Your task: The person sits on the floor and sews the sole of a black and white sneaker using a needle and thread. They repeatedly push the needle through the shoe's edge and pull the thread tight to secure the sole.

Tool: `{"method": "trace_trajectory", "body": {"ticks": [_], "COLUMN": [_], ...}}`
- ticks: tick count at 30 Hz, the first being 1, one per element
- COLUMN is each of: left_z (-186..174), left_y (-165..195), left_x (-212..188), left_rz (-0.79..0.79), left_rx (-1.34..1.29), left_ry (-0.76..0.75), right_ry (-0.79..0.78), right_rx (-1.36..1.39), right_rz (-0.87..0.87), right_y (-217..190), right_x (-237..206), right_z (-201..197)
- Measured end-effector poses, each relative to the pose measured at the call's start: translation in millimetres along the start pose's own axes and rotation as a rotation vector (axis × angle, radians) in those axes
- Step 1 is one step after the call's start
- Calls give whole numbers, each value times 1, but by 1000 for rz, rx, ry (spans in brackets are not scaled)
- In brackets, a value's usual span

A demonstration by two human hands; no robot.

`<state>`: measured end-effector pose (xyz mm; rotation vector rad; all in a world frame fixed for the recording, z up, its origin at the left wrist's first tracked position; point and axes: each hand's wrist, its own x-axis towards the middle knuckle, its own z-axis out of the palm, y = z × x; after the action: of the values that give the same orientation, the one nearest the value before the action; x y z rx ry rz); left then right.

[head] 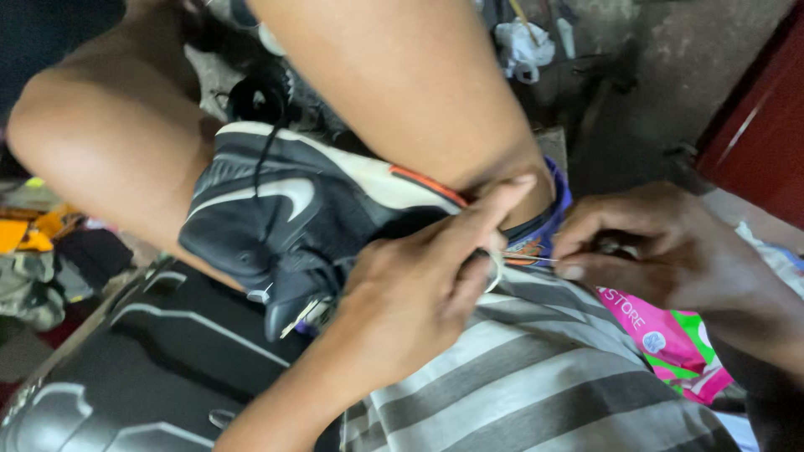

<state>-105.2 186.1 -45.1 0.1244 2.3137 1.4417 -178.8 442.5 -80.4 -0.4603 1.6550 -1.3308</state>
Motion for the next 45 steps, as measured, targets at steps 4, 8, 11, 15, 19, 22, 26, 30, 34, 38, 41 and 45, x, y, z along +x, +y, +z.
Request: {"method": "trace_trajectory", "body": {"ticks": [4, 8, 11, 15, 19, 22, 26, 30, 34, 38, 41, 45], "left_z": [8, 6, 4, 7, 9, 6, -2, -3, 4, 5, -13, -61], "left_y": [-7, -9, -12, -16, -14, -8, 2, 6, -2, 1, 22, 30], "left_x": [-7, -13, -17, -19, -12, -6, 0, 1, -4, -5, -5, -36], "left_rz": [-107, -30, 47, -24, -4, -1, -54, -82, -105, -92, 52, 3], "left_rx": [-47, -100, -100, -125, -84, -76, -102, -116, -92, -111, -17, 134], "left_ry": [-16, 104, 184, 124, 86, 67, 19, 13, 17, 31, 129, 504], "right_ry": [41, 165, 351, 504, 548, 537, 540, 601, 355, 240, 134, 220], "right_rx": [-229, -745, -950, -1221, -1310, -1260, -1144, -746, -260, -581, -341, 328], "right_rz": [172, -79, -288, 115, 466, 601, 563, 104, 226, -302, -201, -186], "right_y": [-8, 21, 60, 110, 145, 157, 143, 113, 69, 46, 34, 16], "right_x": [20, 28, 38, 36, -3, -28, -28, -16, -32, -18, -2, 1], "right_z": [21, 39, 20, -53, -104, -110, -102, -57, 18, 48, 51, 38]}}
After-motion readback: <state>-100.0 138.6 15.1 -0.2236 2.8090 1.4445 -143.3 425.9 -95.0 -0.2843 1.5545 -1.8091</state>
